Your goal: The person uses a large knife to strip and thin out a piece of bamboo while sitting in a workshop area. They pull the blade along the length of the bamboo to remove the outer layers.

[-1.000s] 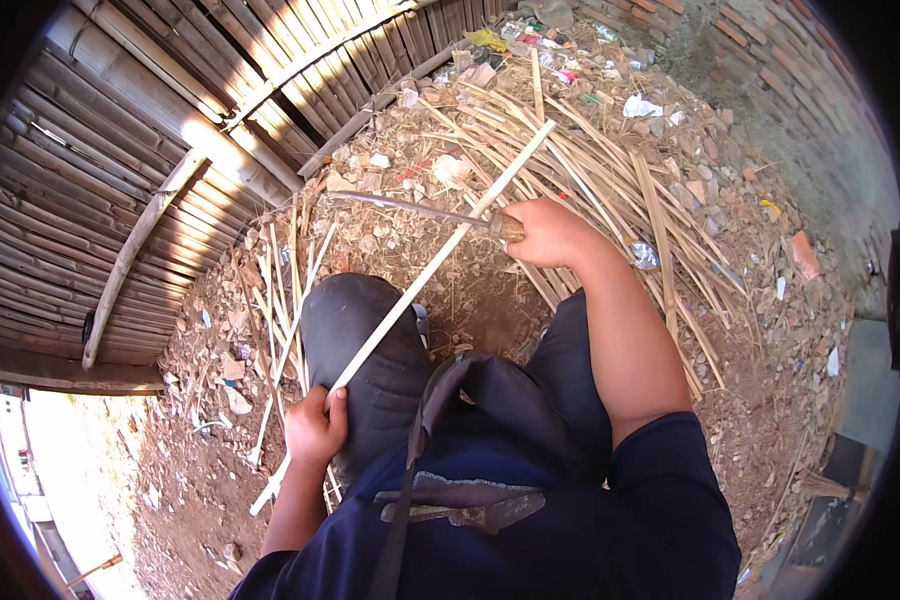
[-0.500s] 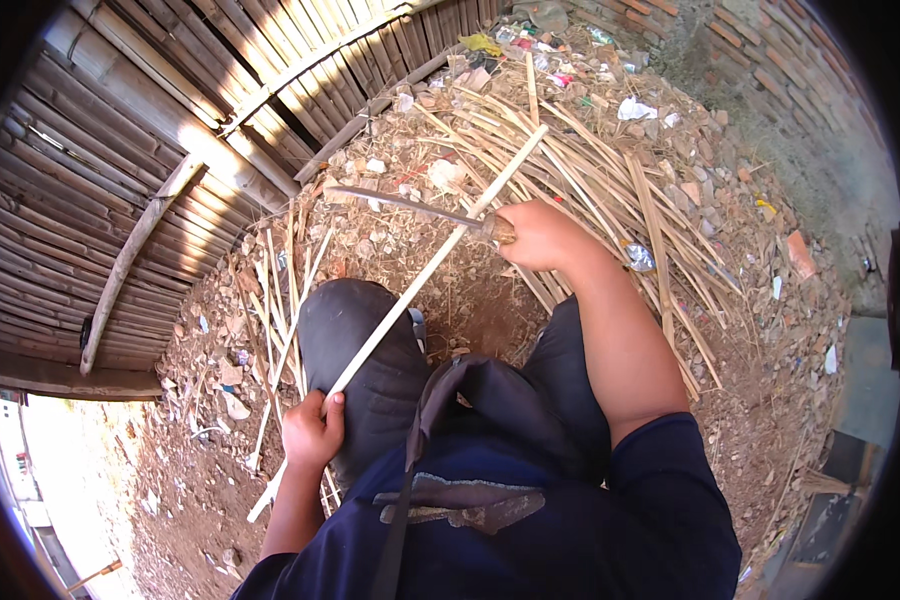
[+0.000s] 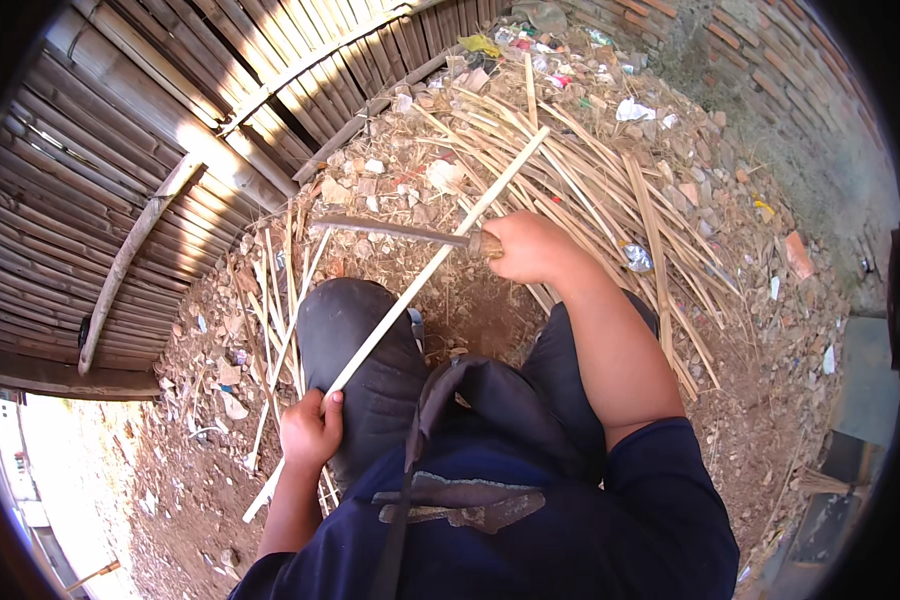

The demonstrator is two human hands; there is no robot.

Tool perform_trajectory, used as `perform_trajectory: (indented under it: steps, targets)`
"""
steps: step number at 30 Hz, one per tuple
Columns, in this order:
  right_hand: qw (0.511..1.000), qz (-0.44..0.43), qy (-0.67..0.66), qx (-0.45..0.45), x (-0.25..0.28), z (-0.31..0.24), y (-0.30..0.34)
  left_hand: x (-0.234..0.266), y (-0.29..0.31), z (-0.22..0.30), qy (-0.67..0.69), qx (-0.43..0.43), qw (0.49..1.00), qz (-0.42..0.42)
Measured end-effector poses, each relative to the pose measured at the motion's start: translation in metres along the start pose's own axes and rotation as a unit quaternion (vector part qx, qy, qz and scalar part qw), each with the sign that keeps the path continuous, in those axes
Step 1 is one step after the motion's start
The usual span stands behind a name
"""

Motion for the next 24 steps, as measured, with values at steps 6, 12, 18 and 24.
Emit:
perform_trajectory:
  steps: [6, 12, 18, 24]
  targets:
    - [0.997, -0.055, -0.048, 0.022, -0.004, 0.020, -0.012, -0.002, -0.001, -0.003, 0.031, 0.006, 0.999, -0.003]
    - [0.998, 0.035, -0.055, -0.019, 0.017, 0.028, -0.008, 0.000, 0.000, -0.002, 0.021, 0.004, 1.000, 0.010]
    - [0.998, -0.027, 0.020, 0.048, 0.000, -0.010, 0.016, -0.003, 0.001, -0.004, 0.021, -0.002, 1.000, 0.000]
    - [0.996, 0.051, -0.062, -0.024, 0.027, 0.042, -0.014, -0.001, 0.000, 0.000, 0.026, -0.002, 1.000, 0.011]
Point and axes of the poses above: each hand's wrist, its own y-axis away from the middle knuckle, its own x-axis out of the back of the hand, z = x × y, the point moved 10 cm from there along -y, towards the middle knuckle, and after that the axes turned 9 degrees about -x, right-handed, at the moved point
